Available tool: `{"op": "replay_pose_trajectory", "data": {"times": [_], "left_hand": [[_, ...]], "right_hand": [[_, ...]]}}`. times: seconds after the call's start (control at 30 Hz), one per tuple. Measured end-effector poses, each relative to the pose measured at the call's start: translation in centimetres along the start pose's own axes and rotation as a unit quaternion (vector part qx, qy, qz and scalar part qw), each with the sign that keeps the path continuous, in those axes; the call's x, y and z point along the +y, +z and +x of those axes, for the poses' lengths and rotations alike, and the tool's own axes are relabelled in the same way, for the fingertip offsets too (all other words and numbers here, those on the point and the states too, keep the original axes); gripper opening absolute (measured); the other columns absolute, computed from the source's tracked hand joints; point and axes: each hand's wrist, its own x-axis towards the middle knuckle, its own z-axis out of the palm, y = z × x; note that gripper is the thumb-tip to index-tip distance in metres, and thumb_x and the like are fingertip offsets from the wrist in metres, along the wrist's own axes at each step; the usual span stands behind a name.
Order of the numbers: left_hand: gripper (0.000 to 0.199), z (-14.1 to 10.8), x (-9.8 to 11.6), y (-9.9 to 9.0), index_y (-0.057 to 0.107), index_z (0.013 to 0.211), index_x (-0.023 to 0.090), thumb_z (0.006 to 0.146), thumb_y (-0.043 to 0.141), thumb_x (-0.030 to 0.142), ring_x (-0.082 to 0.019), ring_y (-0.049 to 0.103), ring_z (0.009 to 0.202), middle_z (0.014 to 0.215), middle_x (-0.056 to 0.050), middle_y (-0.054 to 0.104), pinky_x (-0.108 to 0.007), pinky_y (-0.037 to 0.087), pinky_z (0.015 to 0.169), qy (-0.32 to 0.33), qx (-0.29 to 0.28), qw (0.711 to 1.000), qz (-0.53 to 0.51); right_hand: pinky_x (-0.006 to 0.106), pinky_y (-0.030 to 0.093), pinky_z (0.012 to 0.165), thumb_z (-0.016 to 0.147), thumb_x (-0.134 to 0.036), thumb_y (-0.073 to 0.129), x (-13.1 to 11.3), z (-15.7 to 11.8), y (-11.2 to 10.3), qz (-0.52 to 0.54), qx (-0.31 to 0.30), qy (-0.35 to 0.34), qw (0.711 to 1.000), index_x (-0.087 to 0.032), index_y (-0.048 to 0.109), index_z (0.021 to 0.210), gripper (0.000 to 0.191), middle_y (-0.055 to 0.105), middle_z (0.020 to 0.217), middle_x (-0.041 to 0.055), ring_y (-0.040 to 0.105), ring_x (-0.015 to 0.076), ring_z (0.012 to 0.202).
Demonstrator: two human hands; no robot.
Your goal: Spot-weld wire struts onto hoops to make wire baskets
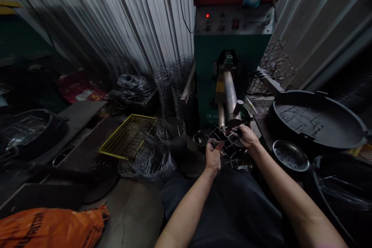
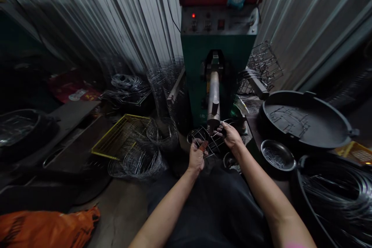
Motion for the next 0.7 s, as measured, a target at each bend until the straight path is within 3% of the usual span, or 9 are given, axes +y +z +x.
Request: {"op": "replay_pose_trajectory", "data": {"times": [0.23,0.5,0.7], "left_hand": [[0.046,0.2,0.0,0.0,0.037,0.071,0.019,0.051,0.074,0.036,0.0,0.031,0.038,0.059,0.01,0.039,-0.014,0.023,0.035,-0.013,0.008,1.0,0.002],[0.05,0.4,0.3,0.5,0.036,0.072,0.02,0.047,0.075,0.041,0.001,0.029,0.035,0.058,0.011,0.038,-0.014,0.021,0.034,-0.03,0.027,0.999,0.011],[0.05,0.4,0.4,0.6,0.035,0.071,0.02,0.047,0.075,0.039,0.001,0.027,0.034,0.056,0.011,0.037,-0.014,0.019,0.032,-0.042,0.032,0.999,-0.01]], "right_hand": [[0.018,0.049,0.047,0.054,-0.031,0.077,-0.1,-0.1,0.6,-0.027,0.041,0.0,0.999,-0.017,0.056,0.065,0.027,0.05,0.06,-0.0032,0.049,0.0084,0.056],[0.025,0.052,0.057,0.059,-0.028,0.072,-0.4,-0.1,1.2,-0.056,0.081,0.003,0.995,-0.018,0.056,0.064,0.019,0.051,0.058,-0.004,0.052,0.0106,0.057],[0.023,0.051,0.053,0.059,-0.025,0.072,-0.1,0.1,1.0,-0.054,0.099,-0.003,0.994,-0.019,0.057,0.065,0.018,0.052,0.056,-0.0049,0.052,0.0105,0.056]]}}
